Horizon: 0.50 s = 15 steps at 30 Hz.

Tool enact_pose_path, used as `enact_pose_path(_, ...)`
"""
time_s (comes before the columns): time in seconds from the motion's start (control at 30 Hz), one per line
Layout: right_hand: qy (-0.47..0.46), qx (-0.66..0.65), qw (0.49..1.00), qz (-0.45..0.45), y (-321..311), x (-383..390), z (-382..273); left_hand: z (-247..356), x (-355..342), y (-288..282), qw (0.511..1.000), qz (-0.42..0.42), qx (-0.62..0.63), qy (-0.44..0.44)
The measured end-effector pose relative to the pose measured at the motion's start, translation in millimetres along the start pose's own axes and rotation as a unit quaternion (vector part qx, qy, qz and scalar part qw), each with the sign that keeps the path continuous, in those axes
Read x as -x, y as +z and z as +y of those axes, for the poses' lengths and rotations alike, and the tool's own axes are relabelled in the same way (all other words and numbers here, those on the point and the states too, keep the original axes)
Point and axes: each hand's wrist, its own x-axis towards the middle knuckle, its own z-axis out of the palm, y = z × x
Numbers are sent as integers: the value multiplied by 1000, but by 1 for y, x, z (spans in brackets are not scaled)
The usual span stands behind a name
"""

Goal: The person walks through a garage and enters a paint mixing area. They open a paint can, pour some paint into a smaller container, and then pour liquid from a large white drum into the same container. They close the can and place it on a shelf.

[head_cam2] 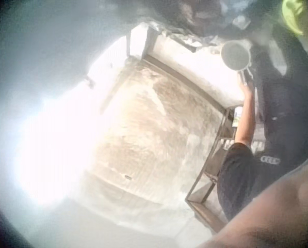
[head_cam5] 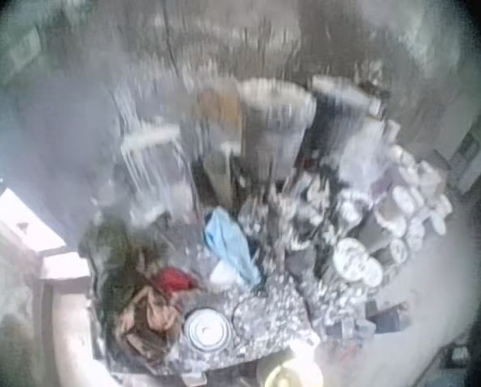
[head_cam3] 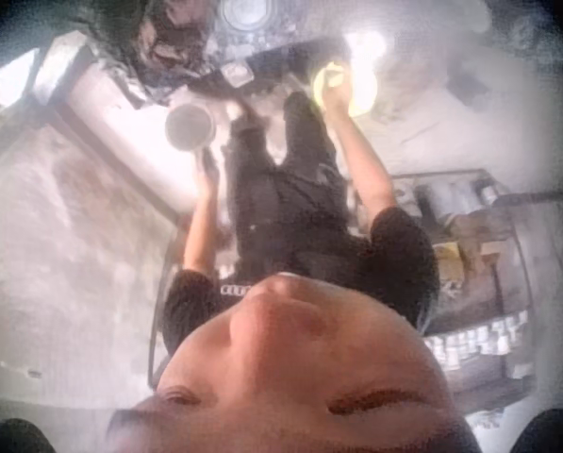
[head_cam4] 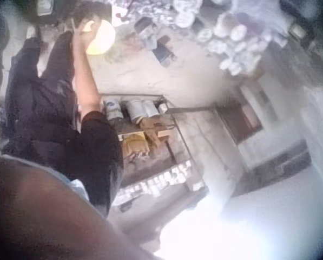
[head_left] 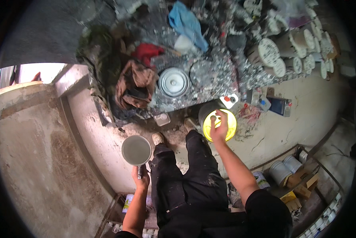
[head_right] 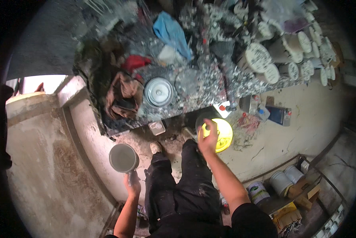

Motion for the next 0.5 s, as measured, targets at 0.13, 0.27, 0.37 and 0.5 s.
enact_pose_path(0.13, -190, 87, 978, -29, 12, -90, -202, 36, -25, -20, 996, 19, 72, 39)
enact_pose_path(0.27, -135, 216, 960, -120, 42, -135, -267, 60, -65, -47, 995, -6, 78, 58)
enact_pose_path(0.37, -100, 291, 942, -130, 41, -134, -291, 70, -109, -69, 984, -13, 69, 162)
enact_pose_path(0.5, -180, 246, 927, -219, -10, -122, -378, 87, -166, -100, 961, -39, 71, 266)
